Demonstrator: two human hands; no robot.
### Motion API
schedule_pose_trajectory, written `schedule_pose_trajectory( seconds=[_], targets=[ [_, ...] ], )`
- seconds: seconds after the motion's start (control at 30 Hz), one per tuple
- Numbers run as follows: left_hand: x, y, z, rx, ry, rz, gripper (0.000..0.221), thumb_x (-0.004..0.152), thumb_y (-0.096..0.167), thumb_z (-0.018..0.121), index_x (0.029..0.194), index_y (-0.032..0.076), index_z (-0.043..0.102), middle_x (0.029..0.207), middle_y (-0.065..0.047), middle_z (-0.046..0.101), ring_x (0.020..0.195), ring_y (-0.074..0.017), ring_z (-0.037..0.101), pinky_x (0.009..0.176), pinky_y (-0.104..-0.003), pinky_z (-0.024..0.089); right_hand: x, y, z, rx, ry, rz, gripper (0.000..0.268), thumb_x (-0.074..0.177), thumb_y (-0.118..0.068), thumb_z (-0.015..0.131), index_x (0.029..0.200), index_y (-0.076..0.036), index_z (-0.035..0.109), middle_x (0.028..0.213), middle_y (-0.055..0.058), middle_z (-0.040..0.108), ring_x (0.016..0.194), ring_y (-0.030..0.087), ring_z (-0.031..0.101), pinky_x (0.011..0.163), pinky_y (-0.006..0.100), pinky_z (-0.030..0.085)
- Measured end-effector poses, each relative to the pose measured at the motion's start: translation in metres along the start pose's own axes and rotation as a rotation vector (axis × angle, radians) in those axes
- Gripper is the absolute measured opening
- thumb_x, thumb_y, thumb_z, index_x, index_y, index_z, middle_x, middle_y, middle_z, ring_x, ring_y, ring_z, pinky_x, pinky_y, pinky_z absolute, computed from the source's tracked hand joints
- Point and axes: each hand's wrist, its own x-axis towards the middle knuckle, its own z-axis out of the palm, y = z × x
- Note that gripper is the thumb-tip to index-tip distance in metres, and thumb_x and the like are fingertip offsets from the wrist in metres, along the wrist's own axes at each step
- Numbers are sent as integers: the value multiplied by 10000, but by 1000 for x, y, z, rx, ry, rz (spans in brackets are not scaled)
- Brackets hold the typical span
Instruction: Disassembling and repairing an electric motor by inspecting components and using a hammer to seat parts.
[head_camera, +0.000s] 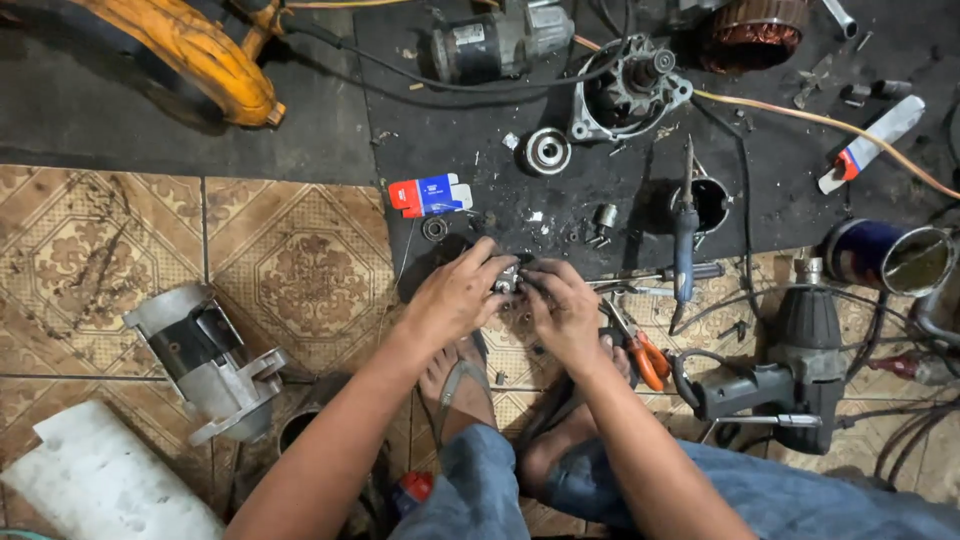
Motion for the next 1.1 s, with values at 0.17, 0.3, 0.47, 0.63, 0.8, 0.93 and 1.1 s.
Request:
schedule_pose_trajectory(
  seconds=[0.17, 0.3, 0.47, 0.63, 0.8, 0.93, 1.1],
  targets=[
    [-4, 5, -2, -199, 72, -96, 518, 849, 201, 785, 1322, 78, 615, 1304, -165, 531, 1132, -445, 652, 886, -483, 608, -1, 8, 1, 44, -60, 37, 142, 876, -34, 777, 1017, -53, 780, 988, 158, 730, 926, 400, 742, 783, 465, 591],
    [-12, 5, 6, -258, 125, -137, 545, 856, 230, 792, 1361, 147, 606, 1322, -133, 516, 1170, -424, 637, 922, -483, 591, -1, 1, -2, 183, -101, 138, 229, 833, -50, 803, 1059, -42, 766, 1017, 189, 726, 1005, 440, 722, 841, 520, 564],
    [-18, 4, 16, -489, 186, -286, 657, 800, 100, 817, 1411, 218, 607, 1385, -172, 517, 1195, -477, 624, 952, -504, 593, -4, -9, 13, 357, -80, 691, 558, 801, -192, 887, 1284, 7, 692, 1113, 274, 677, 1030, 409, 716, 888, 467, 605],
    [-18, 7, 40, -836, 389, -453, 772, 743, 123, 878, 1442, 98, 550, 1330, -228, 560, 1161, -472, 636, 921, -489, 608, 23, -28, 5, 282, -111, 858, 408, 812, -201, 863, 1158, -24, 741, 1034, 217, 743, 953, 356, 760, 777, 425, 646],
    [-25, 20, 57, -1174, 526, -633, 721, 790, 250, 861, 1426, 40, 592, 1423, -236, 541, 1311, -401, 554, 1062, -457, 529, 47, -20, -9, 220, -305, 809, 509, 753, -143, 881, 1216, -13, 714, 1070, 244, 731, 946, 371, 759, 774, 455, 642],
    [-22, 32, 52, -999, 521, -667, 664, 824, 283, 854, 1405, 64, 619, 1414, -221, 578, 1364, -370, 529, 1144, -443, 454, 56, -13, -12, 149, -484, 772, 422, 805, -249, 838, 1178, -64, 769, 1042, 209, 743, 899, 336, 759, 756, 451, 600],
    [-20, 43, 56, -964, 514, -633, 657, 836, 250, 827, 1397, -6, 601, 1392, -301, 576, 1365, -434, 512, 1164, -493, 411, 63, -18, -9, 229, -453, 951, 399, 792, -165, 837, 1169, -52, 778, 874, 191, 754, 762, 217, 725, 641, 337, 604]
  ],
)
